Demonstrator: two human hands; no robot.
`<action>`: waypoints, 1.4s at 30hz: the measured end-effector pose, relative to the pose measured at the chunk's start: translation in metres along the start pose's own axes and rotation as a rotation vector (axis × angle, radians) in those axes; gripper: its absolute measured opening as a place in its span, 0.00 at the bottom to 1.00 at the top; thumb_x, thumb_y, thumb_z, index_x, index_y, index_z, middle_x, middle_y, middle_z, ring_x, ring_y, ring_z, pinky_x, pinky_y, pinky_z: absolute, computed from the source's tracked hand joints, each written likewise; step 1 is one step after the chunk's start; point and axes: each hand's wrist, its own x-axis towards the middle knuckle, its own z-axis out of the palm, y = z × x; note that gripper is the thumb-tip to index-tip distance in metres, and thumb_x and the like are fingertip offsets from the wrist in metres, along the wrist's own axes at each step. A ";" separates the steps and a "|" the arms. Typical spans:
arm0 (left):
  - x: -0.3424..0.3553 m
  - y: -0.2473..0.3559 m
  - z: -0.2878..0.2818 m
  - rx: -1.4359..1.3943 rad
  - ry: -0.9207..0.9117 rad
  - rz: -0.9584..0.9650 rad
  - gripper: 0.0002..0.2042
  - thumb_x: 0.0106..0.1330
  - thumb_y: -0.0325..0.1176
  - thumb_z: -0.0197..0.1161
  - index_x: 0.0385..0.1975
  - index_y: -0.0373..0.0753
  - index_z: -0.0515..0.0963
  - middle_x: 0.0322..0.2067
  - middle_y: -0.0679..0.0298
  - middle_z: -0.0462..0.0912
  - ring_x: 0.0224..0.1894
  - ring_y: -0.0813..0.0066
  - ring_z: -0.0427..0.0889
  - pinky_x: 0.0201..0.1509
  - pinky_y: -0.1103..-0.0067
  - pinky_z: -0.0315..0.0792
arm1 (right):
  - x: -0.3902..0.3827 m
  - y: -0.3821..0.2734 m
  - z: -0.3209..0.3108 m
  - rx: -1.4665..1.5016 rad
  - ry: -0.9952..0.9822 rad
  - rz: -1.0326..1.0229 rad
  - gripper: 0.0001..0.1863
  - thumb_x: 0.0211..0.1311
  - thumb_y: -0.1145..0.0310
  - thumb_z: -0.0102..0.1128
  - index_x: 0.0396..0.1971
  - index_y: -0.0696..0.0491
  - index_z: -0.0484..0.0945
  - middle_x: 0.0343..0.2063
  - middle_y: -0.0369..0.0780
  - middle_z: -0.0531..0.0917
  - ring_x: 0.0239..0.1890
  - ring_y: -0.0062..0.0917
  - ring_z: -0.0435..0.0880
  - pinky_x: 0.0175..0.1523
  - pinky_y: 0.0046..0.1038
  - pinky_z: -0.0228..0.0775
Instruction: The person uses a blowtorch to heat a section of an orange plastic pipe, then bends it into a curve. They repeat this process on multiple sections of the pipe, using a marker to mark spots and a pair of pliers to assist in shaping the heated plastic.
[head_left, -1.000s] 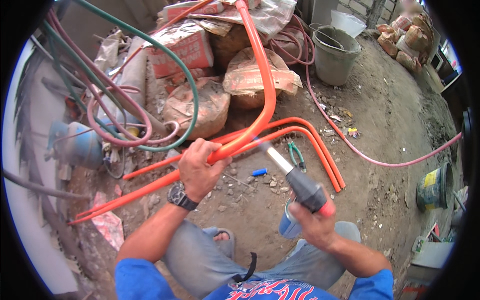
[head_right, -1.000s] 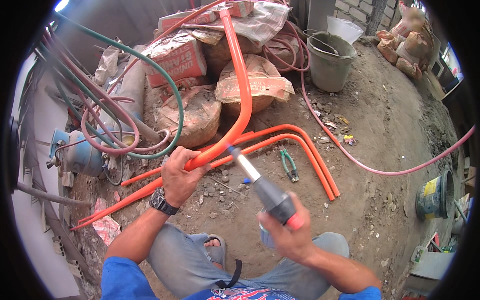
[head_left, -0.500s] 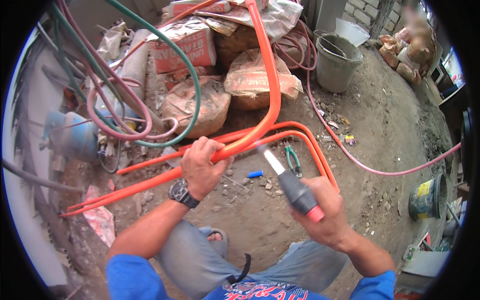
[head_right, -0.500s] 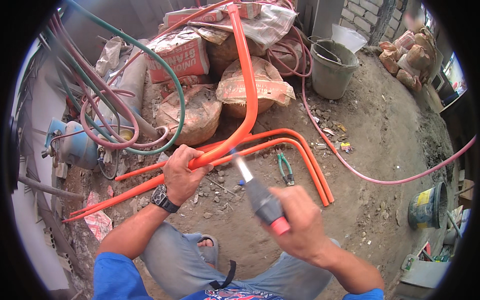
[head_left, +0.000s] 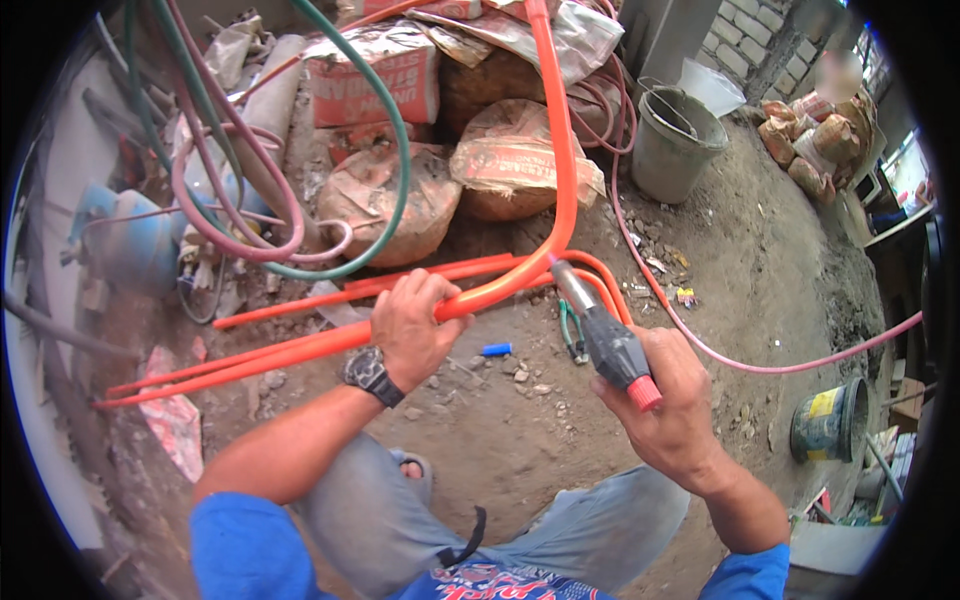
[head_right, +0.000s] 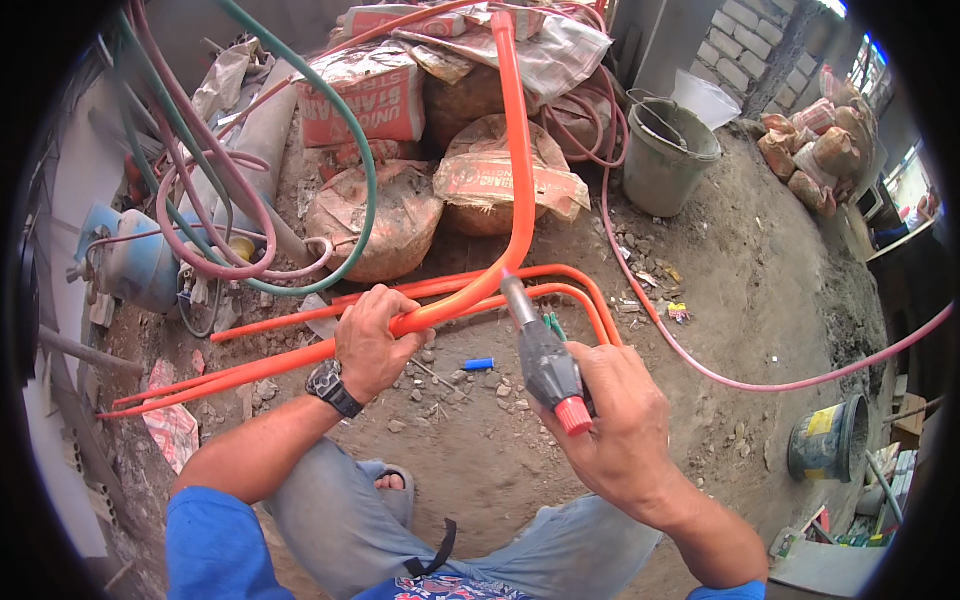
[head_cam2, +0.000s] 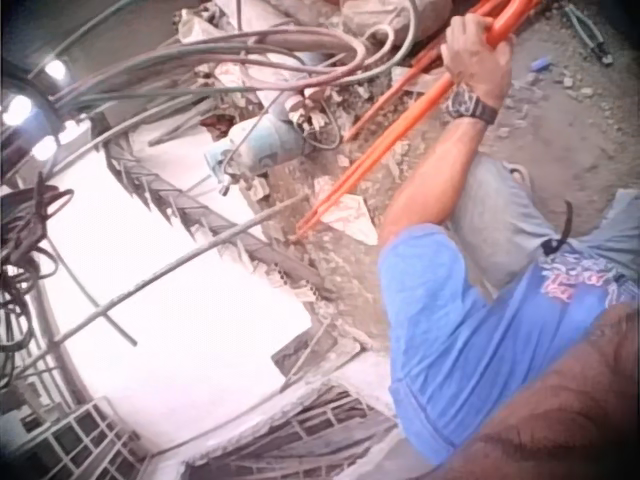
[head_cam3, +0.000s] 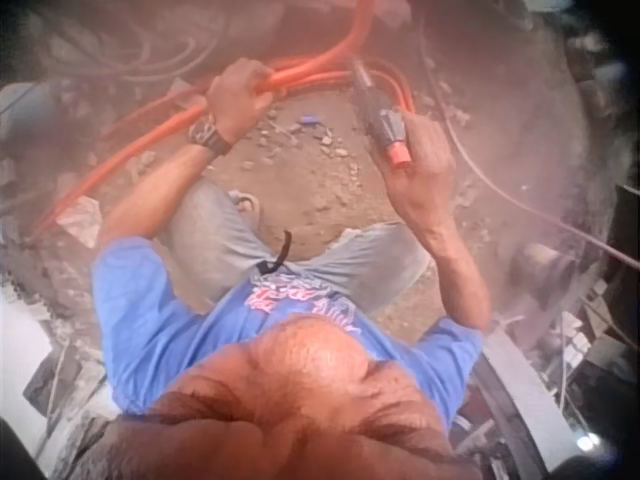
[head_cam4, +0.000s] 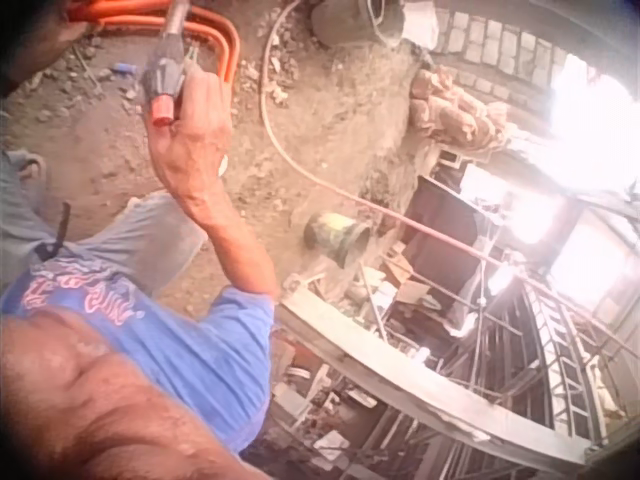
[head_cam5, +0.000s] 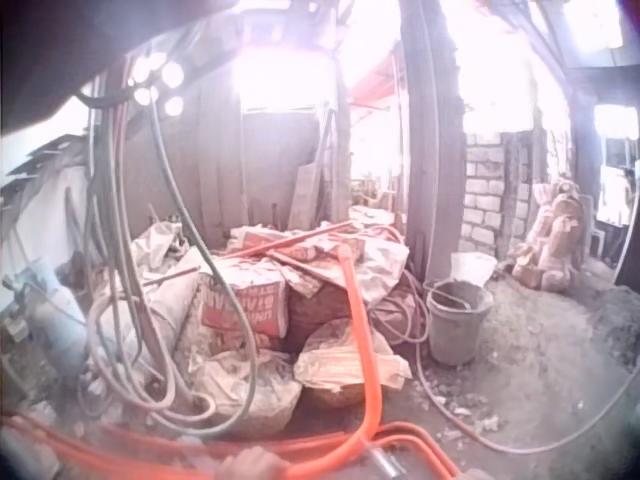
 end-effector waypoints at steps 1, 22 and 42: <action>0.001 0.001 0.000 -0.003 0.004 0.001 0.17 0.49 0.36 0.81 0.35 0.44 0.80 0.34 0.65 0.80 0.41 0.60 0.82 0.42 0.65 0.70 | -0.002 -0.002 0.001 0.015 -0.034 -0.024 0.26 0.51 0.74 0.76 0.52 0.58 0.79 0.36 0.46 0.82 0.39 0.43 0.82 0.43 0.41 0.74; 0.015 0.003 -0.023 0.005 -0.069 0.131 0.13 0.64 0.34 0.74 0.44 0.37 0.83 0.34 0.57 0.86 0.34 0.59 0.86 0.37 0.68 0.78 | -0.078 -0.037 0.079 1.630 0.351 0.793 0.16 0.69 0.69 0.66 0.52 0.56 0.76 0.42 0.39 0.83 0.46 0.23 0.83 0.54 0.32 0.77; 0.087 0.045 -0.081 0.038 -0.287 0.076 0.19 0.62 0.37 0.77 0.49 0.34 0.85 0.32 0.53 0.87 0.31 0.67 0.86 0.40 0.71 0.77 | -0.077 -0.046 0.073 1.187 0.266 0.533 0.24 0.66 0.71 0.74 0.58 0.56 0.75 0.44 0.37 0.86 0.46 0.18 0.84 0.53 0.27 0.78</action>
